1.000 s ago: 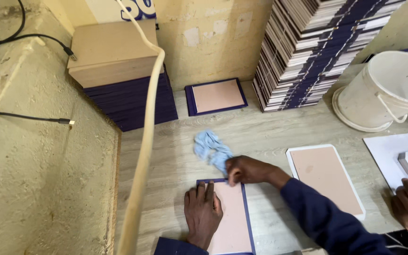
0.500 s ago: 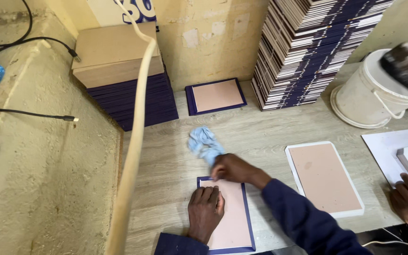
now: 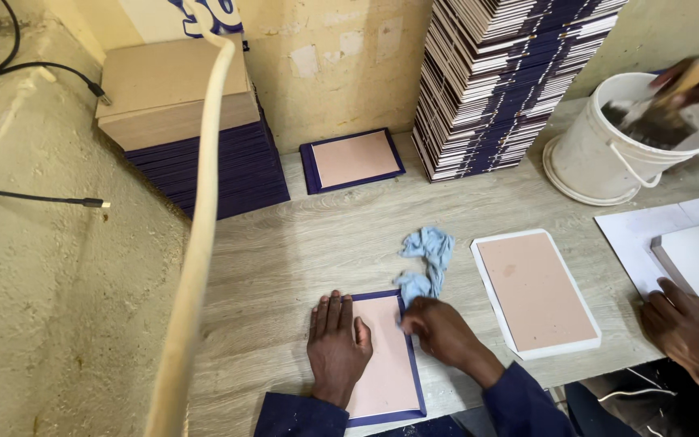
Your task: The person wraps a book with a light pink cover in a dark blue cover sheet. They align the cover, fold the edges, and smooth the surface with their hands. The finished book is placed on a stack of similar books on the table.
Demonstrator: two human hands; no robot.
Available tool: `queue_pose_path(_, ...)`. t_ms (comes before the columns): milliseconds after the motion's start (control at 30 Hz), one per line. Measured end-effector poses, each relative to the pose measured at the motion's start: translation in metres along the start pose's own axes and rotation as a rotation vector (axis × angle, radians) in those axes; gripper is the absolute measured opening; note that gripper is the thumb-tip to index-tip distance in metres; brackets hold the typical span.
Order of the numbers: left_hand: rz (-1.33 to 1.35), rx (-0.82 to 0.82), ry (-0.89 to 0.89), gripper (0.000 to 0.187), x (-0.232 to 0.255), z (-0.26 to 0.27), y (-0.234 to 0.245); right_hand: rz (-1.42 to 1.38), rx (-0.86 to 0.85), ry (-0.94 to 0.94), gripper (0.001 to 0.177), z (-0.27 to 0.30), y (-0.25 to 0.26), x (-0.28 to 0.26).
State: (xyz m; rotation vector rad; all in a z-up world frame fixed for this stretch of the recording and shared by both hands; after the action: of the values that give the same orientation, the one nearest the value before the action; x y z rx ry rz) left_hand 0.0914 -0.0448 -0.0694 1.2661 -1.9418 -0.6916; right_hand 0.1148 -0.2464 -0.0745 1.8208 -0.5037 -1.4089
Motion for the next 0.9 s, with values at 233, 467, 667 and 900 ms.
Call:
queue_pose_path(233, -0.005, 0.021, -0.036, 0.041, 0.001, 0.001, -0.002, -0.223, 0.108, 0.038, 0.023, -0.002, -0.002, 0.016)
queue_pose_path(467, -0.117, -0.013, -0.077, 0.04, 0.002, 0.02, -0.018, -0.187, -0.155, 0.082, 0.038, 0.053, -0.009, -0.037)
queue_pose_path(667, -0.097, -0.007, -0.096, 0.039, 0.001, 0.021, -0.02, 0.039, -0.024, -0.028, 0.043, 0.018, 0.006, 0.033)
queue_pose_path(900, -0.03, -0.077, -0.137, 0.043, 0.0, 0.031, -0.008, -0.383, -0.216, -0.418, 0.055, 0.132, -0.025, 0.053)
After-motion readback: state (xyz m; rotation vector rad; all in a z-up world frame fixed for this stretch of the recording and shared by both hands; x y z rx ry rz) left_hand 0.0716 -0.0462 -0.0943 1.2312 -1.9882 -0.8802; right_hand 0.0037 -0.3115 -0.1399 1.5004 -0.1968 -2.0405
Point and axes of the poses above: each hand's wrist, its own z-axis away from the middle knuckle, its own y-axis out of the back of the hand, x = y × z, the point moved 8 cm from there along -z, towards the middle knuckle, and after that the axes turned 2 degrees about x, right-handed, at the moved point
